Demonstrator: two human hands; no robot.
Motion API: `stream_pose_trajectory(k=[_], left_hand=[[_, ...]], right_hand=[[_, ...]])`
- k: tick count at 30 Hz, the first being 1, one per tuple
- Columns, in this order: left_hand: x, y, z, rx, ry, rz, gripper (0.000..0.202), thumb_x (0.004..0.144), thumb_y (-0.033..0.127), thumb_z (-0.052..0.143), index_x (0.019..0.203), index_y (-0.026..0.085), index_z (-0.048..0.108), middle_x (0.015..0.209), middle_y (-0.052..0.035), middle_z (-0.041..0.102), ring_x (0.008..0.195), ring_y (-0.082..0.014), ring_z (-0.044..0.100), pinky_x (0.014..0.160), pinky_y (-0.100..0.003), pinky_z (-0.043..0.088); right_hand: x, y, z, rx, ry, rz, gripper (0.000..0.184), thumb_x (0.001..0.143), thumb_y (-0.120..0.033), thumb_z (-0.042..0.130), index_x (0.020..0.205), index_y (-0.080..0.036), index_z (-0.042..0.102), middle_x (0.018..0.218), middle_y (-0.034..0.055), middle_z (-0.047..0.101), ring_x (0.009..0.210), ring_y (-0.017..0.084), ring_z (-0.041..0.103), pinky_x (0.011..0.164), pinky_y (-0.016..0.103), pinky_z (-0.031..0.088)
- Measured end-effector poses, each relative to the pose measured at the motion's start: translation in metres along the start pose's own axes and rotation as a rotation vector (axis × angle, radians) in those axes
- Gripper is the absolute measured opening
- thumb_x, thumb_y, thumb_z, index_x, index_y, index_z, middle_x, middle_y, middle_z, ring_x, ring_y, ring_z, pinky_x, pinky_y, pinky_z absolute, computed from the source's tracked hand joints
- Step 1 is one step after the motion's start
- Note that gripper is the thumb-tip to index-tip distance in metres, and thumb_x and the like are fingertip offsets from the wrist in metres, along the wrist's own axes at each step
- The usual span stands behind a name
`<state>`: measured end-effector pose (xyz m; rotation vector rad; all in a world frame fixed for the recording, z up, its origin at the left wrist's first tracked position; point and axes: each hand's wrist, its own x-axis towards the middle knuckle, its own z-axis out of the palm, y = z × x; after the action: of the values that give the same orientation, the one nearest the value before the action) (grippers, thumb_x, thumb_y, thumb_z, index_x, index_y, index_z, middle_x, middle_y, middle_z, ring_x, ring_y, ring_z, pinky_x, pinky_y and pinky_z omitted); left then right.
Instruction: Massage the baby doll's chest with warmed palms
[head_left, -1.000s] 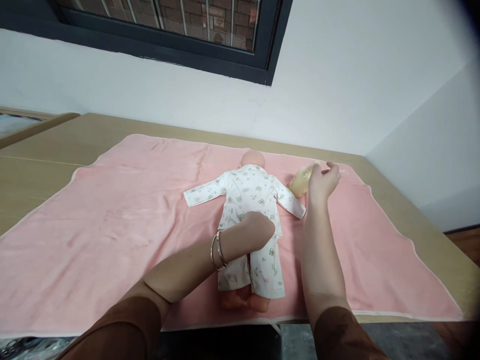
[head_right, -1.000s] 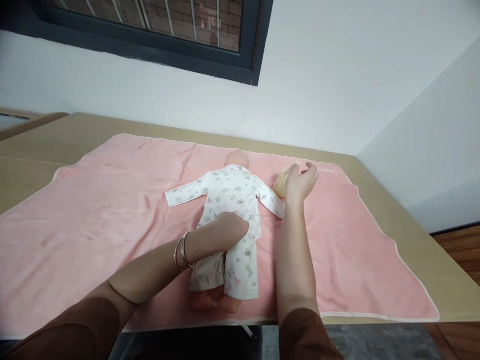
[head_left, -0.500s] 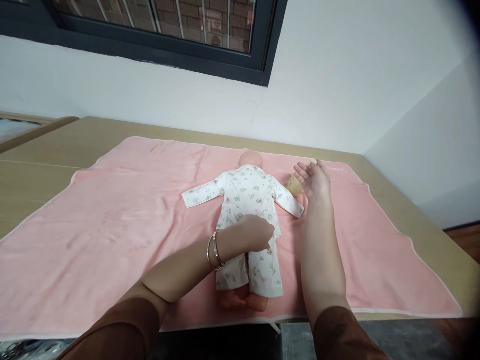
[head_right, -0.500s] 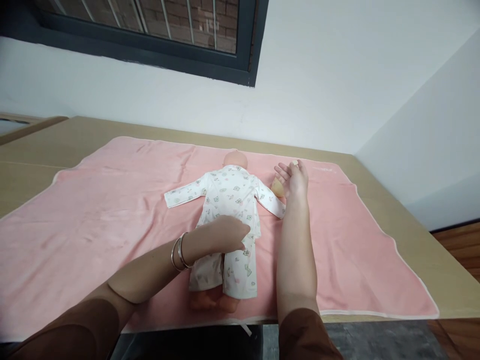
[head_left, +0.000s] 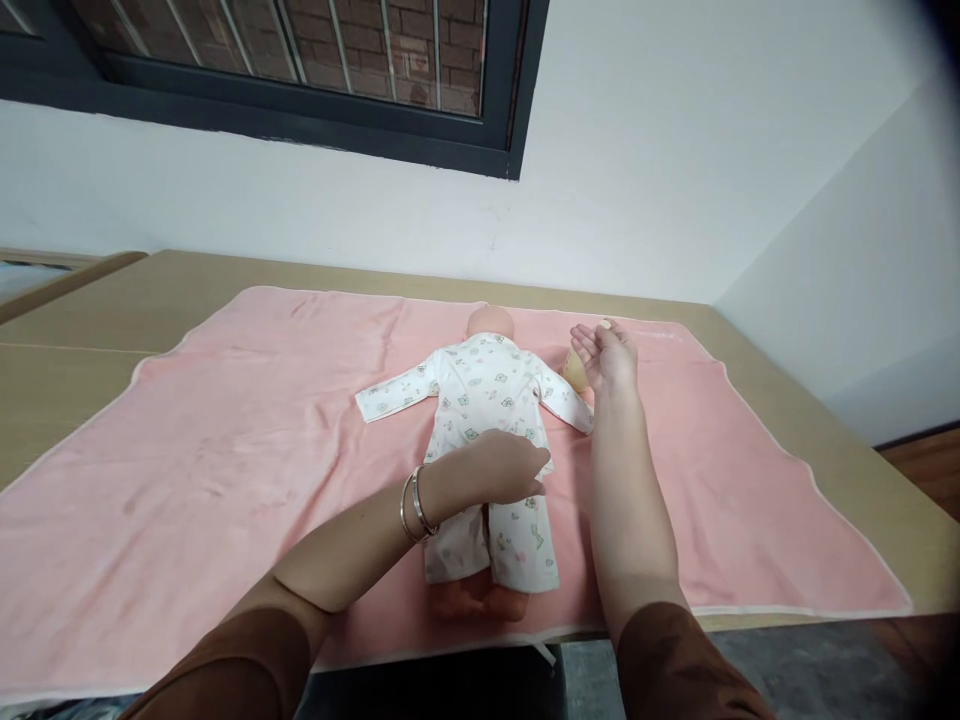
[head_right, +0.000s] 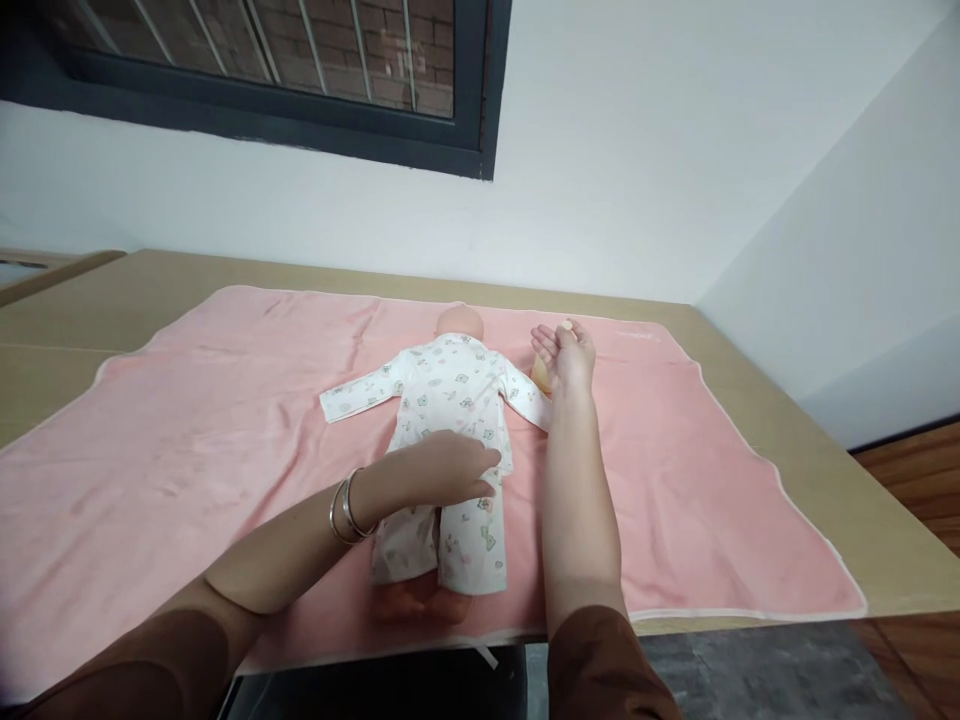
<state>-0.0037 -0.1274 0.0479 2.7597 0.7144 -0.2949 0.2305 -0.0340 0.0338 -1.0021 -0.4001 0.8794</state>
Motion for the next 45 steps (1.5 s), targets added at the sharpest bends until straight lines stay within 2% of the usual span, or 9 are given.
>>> stream_pose_trajectory(k=[4,10,14,19,22,25,30,37,45], left_hand=[[0.007,-0.004,0.006,-0.039,0.134,0.024,0.028,0.107,0.041,0.052,0.103,0.02,0.07,0.103,-0.01,0.079,0.092,-0.0303,0.075,0.078,-0.039,0.052],[0.002,0.01,-0.003,-0.31,0.134,0.074,0.024,0.103,0.039,0.056,0.106,0.022,0.071,0.1,-0.0077,0.077,0.091,-0.0276,0.072,0.077,-0.037,0.049],[0.01,0.019,-0.018,-0.904,0.294,0.088,0.038,0.1,0.045,0.064,0.131,0.023,0.066,0.099,-0.0046,0.076,0.09,-0.0226,0.071,0.08,-0.034,0.052],[0.061,0.012,-0.046,-1.778,0.521,-0.006,0.019,0.102,0.033,0.06,0.107,0.017,0.07,0.099,-0.0103,0.077,0.088,-0.0194,0.076,0.083,-0.03,0.057],[0.101,0.001,-0.059,-2.2,0.47,-0.189,0.036,0.109,0.037,0.044,0.117,0.013,0.07,0.11,-0.0182,0.077,0.099,-0.0236,0.078,0.091,-0.034,0.062],[0.135,-0.006,-0.063,-2.448,0.386,-0.328,0.049,0.108,0.042,0.041,0.137,0.009,0.064,0.121,-0.0229,0.074,0.105,-0.0279,0.078,0.091,-0.038,0.065],[0.163,-0.005,-0.06,-2.612,0.495,-0.275,0.059,0.107,0.042,0.042,0.151,0.005,0.054,0.13,-0.0256,0.072,0.111,-0.0288,0.078,0.089,-0.036,0.067],[0.165,-0.011,-0.052,-2.523,0.526,-0.114,0.064,0.109,0.048,0.035,0.153,0.006,0.053,0.142,-0.027,0.068,0.116,-0.0281,0.078,0.092,-0.035,0.066],[0.125,-0.009,-0.033,-2.383,0.47,-0.11,0.062,0.104,0.053,0.036,0.148,0.014,0.057,0.146,-0.0228,0.068,0.129,-0.0291,0.073,0.094,-0.041,0.065]], right_hand=[[0.002,-0.001,-0.002,0.037,0.01,0.01,0.015,0.101,-0.014,0.055,0.11,-0.026,0.053,0.084,0.0013,0.079,0.08,0.015,0.082,0.083,0.028,0.069],[0.004,-0.002,0.0,0.064,0.017,0.03,0.018,0.101,-0.014,0.052,0.114,-0.026,0.051,0.081,-0.0001,0.078,0.078,0.015,0.083,0.08,0.029,0.069],[0.003,0.0,0.003,0.082,-0.002,0.025,0.02,0.101,-0.014,0.051,0.115,-0.026,0.049,0.079,-0.0006,0.078,0.075,0.015,0.082,0.076,0.028,0.069],[0.003,0.005,0.0,0.042,-0.021,-0.011,0.021,0.099,-0.019,0.055,0.118,-0.026,0.05,0.082,0.0004,0.079,0.073,0.015,0.08,0.071,0.028,0.067],[0.01,0.006,-0.005,-0.128,0.051,-0.064,0.036,0.093,-0.024,0.058,0.129,-0.023,0.055,0.084,0.0005,0.078,0.063,0.016,0.073,0.067,0.031,0.065],[0.019,0.005,-0.011,-0.454,0.188,-0.234,0.046,0.086,-0.029,0.065,0.13,-0.015,0.068,0.092,0.005,0.077,0.078,0.021,0.074,0.083,0.037,0.064],[0.015,0.002,-0.013,-0.866,0.244,-0.495,0.048,0.092,-0.028,0.056,0.131,-0.01,0.077,0.138,0.0216,0.071,0.128,0.031,0.066,0.116,0.047,0.049],[-0.004,0.001,-0.01,-0.924,0.151,-0.605,0.028,0.1,-0.025,0.057,0.115,-0.025,0.081,0.146,0.0123,0.071,0.15,0.032,0.046,0.13,0.073,0.024],[-0.008,-0.005,-0.013,-0.802,0.098,-0.56,0.018,0.098,-0.027,0.062,0.106,-0.024,0.077,0.147,0.0126,0.069,0.15,0.029,0.05,0.124,0.064,0.043]])
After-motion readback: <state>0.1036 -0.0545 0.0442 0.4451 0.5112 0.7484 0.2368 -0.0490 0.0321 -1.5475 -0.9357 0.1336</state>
